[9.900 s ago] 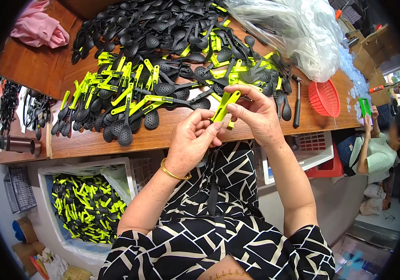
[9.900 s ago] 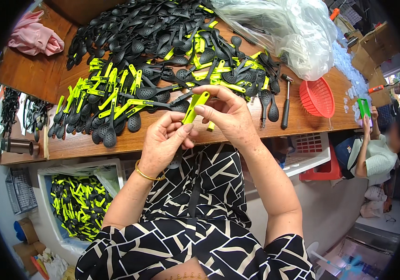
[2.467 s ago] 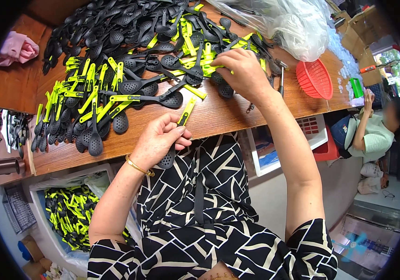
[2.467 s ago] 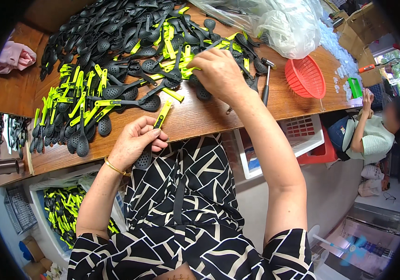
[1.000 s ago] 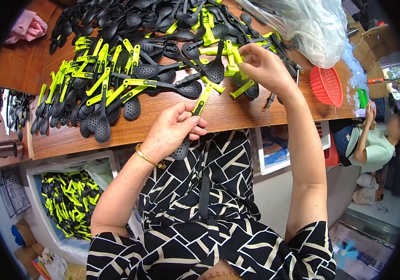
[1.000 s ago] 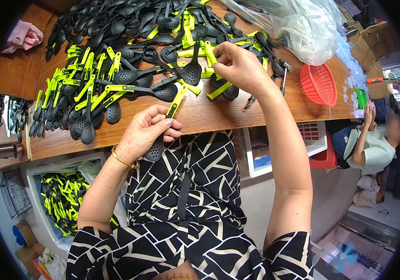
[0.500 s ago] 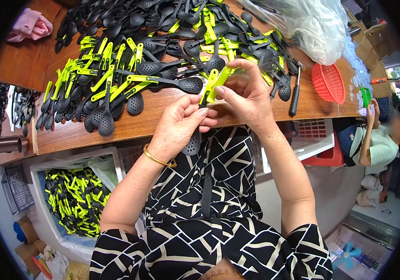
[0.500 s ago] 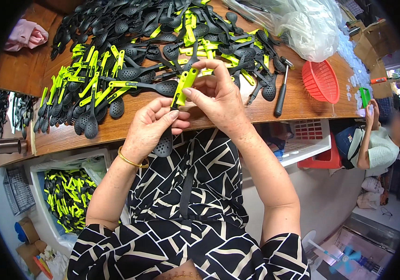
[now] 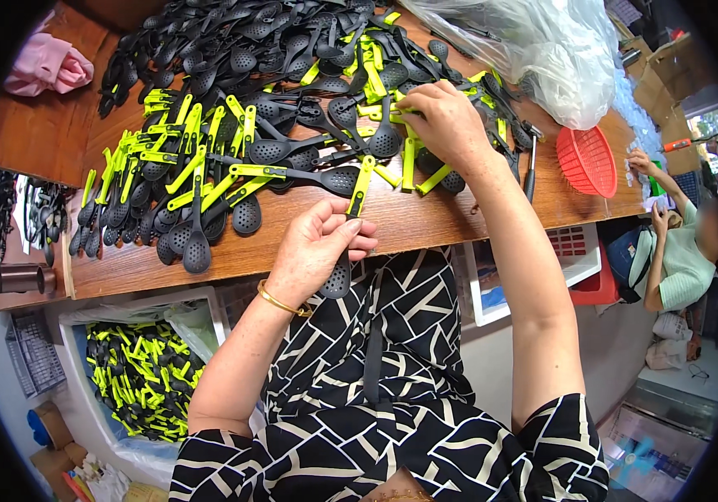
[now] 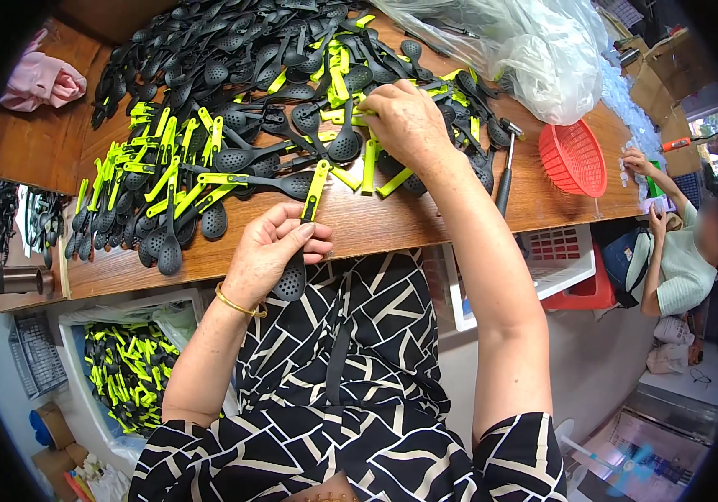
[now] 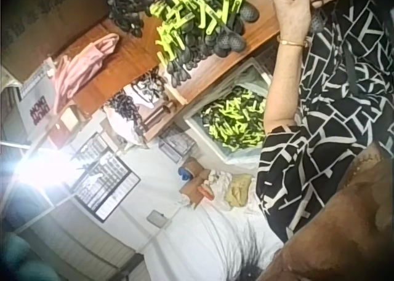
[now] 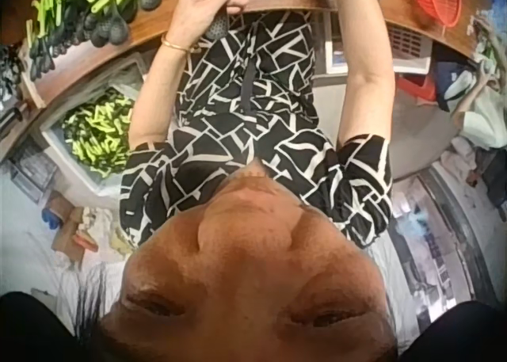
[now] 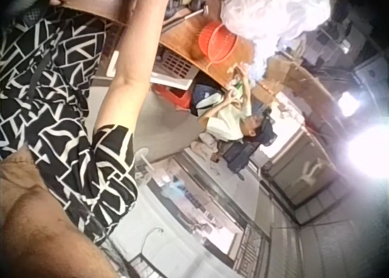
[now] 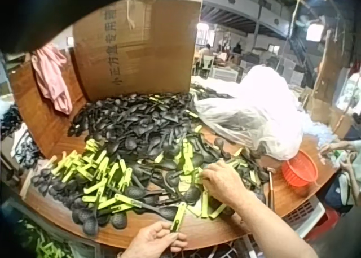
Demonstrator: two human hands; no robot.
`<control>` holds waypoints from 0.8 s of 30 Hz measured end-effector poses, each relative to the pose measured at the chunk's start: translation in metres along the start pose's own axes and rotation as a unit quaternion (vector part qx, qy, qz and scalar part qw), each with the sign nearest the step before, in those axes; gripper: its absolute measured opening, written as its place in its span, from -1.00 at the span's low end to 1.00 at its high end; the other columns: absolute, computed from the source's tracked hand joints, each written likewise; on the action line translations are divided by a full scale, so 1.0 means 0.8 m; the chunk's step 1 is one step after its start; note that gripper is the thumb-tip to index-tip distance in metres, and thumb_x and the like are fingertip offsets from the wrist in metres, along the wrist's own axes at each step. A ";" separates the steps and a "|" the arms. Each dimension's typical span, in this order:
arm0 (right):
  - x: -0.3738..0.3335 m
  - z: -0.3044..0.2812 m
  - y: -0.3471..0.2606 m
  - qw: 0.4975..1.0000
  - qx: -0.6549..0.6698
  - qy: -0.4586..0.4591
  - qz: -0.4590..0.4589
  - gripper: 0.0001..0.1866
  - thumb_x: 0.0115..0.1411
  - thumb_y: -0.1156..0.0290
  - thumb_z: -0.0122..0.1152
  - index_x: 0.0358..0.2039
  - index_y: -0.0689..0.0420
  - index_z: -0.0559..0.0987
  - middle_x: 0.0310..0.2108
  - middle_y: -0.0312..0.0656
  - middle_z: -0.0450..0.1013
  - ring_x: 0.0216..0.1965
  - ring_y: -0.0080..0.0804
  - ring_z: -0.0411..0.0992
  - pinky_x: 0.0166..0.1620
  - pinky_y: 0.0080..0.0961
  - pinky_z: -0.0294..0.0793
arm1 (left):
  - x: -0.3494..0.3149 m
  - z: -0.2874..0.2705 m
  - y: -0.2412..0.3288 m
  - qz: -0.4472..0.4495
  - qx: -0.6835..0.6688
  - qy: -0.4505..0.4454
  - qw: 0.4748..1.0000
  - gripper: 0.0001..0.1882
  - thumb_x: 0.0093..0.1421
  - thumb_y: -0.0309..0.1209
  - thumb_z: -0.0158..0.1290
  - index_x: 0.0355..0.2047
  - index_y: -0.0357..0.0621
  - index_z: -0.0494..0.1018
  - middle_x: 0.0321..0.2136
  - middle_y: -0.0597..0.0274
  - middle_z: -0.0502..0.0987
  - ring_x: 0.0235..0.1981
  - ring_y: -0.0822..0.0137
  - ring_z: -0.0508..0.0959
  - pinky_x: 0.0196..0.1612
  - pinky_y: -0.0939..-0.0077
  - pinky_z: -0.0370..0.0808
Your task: The person assembles black slotted spoons with neon-yellow handles at a wooden workbench. They repeatedly pick up a spoon head and a handle, insert the handle into the spoon, and use a hammer to tap the joint into place. Finished spoons are placed on the table, while loose parts remain in piles nearby.
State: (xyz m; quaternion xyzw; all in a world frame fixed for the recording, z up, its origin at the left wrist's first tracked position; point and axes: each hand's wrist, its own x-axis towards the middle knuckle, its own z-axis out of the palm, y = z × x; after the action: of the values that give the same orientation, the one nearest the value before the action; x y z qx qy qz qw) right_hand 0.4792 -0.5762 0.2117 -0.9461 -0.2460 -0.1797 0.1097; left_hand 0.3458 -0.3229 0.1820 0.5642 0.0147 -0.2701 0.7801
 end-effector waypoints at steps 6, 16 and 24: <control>0.009 0.000 -0.010 0.995 -0.067 -0.073 0.003 -0.82 0.06 0.24 0.43 -0.30 -0.05 0.74 -0.11 -0.38 0.54 0.05 -0.32 0.43 0.11 -0.28 0.35 | -0.004 0.001 0.001 -0.012 0.006 -0.007 1.000 -0.75 0.44 -0.45 0.01 0.06 -0.27 0.38 -0.15 0.06 0.64 -0.21 0.34 0.69 -0.16 0.55 0.65; 0.030 -0.021 -0.001 0.963 -0.059 -0.256 -0.061 -0.82 0.15 0.27 0.37 -0.31 0.06 0.62 -0.20 -0.24 0.52 0.08 -0.26 0.38 0.24 -0.21 0.18 | -0.002 -0.001 0.001 -0.007 0.004 -0.012 1.000 -0.76 0.43 -0.46 0.01 0.04 -0.28 0.39 -0.17 0.07 0.64 -0.23 0.35 0.69 -0.17 0.55 0.65; 0.018 -0.016 0.026 0.995 0.023 -0.085 -0.039 -0.69 0.26 0.35 0.25 0.02 -0.04 0.58 -0.36 -0.34 0.54 -0.16 -0.43 0.52 0.15 -0.30 0.33 | -0.001 0.000 -0.001 -0.003 0.002 -0.015 1.000 -0.76 0.44 -0.45 0.00 0.05 -0.28 0.38 -0.18 0.06 0.63 -0.22 0.33 0.69 -0.16 0.55 0.66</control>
State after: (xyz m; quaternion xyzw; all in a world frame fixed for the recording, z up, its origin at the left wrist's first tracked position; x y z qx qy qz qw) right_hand 0.4980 -0.5913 0.2264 -0.9450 -0.2948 -0.0967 0.1033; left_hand 0.3447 -0.3225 0.1814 0.5616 0.0043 -0.2814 0.7781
